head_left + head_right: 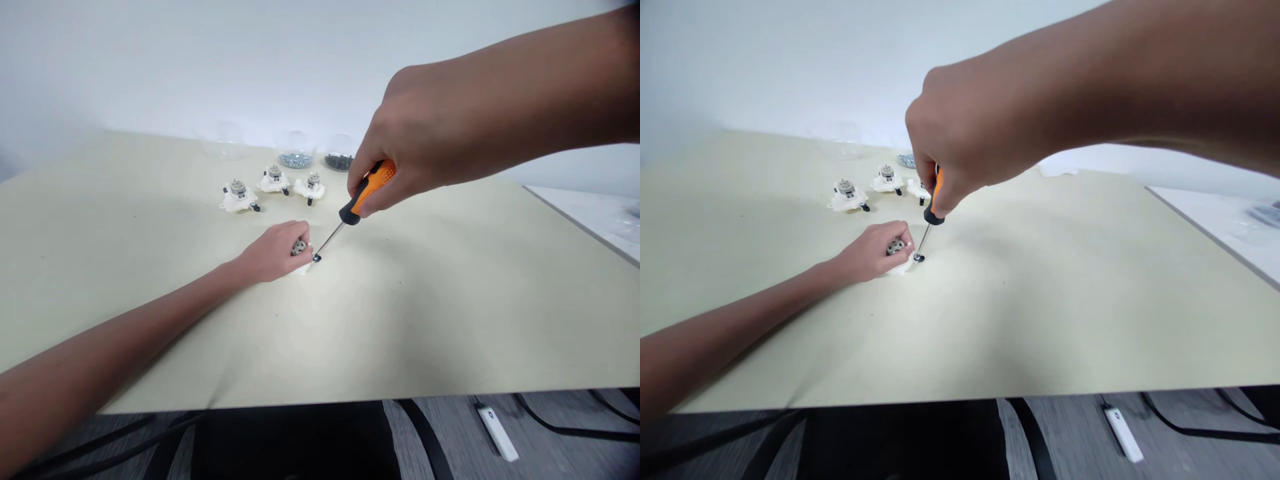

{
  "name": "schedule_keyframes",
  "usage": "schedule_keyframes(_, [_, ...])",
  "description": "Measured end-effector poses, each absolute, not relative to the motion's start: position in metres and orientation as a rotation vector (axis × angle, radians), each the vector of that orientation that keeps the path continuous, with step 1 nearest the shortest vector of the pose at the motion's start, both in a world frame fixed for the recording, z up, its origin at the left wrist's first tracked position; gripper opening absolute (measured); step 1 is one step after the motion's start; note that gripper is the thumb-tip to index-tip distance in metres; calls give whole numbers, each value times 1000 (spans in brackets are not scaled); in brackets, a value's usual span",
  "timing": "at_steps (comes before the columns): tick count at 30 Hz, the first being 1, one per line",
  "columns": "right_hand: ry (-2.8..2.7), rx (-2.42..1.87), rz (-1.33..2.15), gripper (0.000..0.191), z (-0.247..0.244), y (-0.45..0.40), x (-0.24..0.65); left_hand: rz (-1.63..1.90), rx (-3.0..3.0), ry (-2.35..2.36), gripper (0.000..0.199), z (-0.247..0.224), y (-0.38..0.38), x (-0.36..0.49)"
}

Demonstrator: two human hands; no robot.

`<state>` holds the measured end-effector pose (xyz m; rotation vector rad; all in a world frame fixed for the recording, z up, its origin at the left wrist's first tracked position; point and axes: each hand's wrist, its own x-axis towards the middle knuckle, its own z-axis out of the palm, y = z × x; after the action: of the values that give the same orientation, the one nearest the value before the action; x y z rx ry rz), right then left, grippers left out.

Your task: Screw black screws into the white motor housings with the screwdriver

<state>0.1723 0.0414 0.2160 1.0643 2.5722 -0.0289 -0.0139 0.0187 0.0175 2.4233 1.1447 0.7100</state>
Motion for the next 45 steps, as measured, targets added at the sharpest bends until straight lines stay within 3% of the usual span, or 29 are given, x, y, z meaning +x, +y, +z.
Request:
schedule_keyframes(5, [2521,1130,267,34,216,37,169,723,2415,1154,11,17,18,-14])
schedule_keyframes(27, [2425,1233,406,19,215,18,150,724,2350,1212,10,20,15,-12])
schedule_keyframes(42, [2944,1227,-188,25,208,57,174,734,2308,1242,11,19,17,-13])
schedule_keyframes(45, [2822,1206,-113,42,201,55,201,749,2283,1265,13,16,22,-16])
